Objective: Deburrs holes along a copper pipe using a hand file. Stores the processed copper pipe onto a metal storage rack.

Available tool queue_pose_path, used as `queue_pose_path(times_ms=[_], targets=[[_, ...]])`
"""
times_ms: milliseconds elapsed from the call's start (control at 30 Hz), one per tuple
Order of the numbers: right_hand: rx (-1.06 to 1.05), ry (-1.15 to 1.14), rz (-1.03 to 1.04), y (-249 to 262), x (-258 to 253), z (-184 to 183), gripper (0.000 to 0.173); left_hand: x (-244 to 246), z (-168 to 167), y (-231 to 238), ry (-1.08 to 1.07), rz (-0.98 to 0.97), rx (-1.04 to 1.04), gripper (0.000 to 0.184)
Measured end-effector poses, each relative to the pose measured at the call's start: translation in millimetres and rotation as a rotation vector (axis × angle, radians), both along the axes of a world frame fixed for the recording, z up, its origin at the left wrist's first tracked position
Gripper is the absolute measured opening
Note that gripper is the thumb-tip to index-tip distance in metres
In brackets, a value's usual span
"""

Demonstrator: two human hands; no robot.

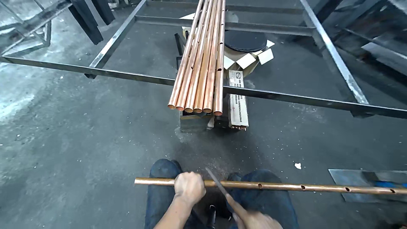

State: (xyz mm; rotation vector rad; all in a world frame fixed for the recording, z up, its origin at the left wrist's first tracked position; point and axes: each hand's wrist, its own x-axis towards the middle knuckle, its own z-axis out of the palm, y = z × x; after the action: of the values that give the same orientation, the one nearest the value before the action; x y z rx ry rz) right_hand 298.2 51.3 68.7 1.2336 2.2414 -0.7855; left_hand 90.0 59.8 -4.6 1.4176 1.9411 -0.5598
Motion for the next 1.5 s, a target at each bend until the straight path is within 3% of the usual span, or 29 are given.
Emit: queue_pose_path(times_ms=[133, 267, 367, 433, 633, 900, 1133, 1233, 1300, 1400, 1500], targets=[[-0.052, -0.144, -0.003, 46.5, -49.2, -27.1, 0.052, 2.0, -2.8, -4.1, 0.032, -0.007, 0.023, 0.045], [-0.040, 0.022, -0.115, 45.6, -18.0, -9.8, 0.051, -1.6, -4.9, -15.7, 0.022, -0.020, 0.116, 0.045], [0.046, 0.163, -0.210, 32.8, 32.8, 5.0, 0.051, 0.0, -1.0, -21.7, 0.007, -0.037, 0.149, 0.093], [0.057, 0.174, -0.233, 29.7, 59.0, 10.0, 0.052, 2.3, 0.4, -22.8, 0.012, -0.046, 0.171, 0.103], [0.065, 0.210, -0.273, 19.9, 79.3, 0.5, 0.052, 7.5, -16.8, -37.8, 0.111, -0.114, 0.337, 0.094], [0.144, 0.239, -0.227, 21.9, 80.1, -4.6, 0.052, 10.1, -16.1, -31.9, 0.129, -0.121, 0.315, 0.096], [0.234, 0.302, -0.104, 12.3, 74.5, -11.0, 0.048, 5.1, -7.1, -16.0, 0.043, -0.134, 0.163, 0.098], [0.182, 0.291, -0.057, 6.4, 68.8, -7.4, 0.049, -5.5, -2.3, -3.5, -0.034, -0.168, 0.043, 0.098], [0.178, 0.290, -0.021, 1.9, 69.9, -5.9, 0.049, -8.7, 1.0, 9.8, -0.070, -0.135, -0.072, 0.087], [0.184, 0.283, 0.062, -6.9, 75.1, -7.4, 0.048, -12.2, 0.4, 25.1, -0.112, -0.061, -0.217, 0.053], [0.149, 0.261, 0.142, -12.6, 80.1, -12.9, 0.048, -16.5, -6.4, 30.1, -0.153, -0.058, -0.262, 0.047]])
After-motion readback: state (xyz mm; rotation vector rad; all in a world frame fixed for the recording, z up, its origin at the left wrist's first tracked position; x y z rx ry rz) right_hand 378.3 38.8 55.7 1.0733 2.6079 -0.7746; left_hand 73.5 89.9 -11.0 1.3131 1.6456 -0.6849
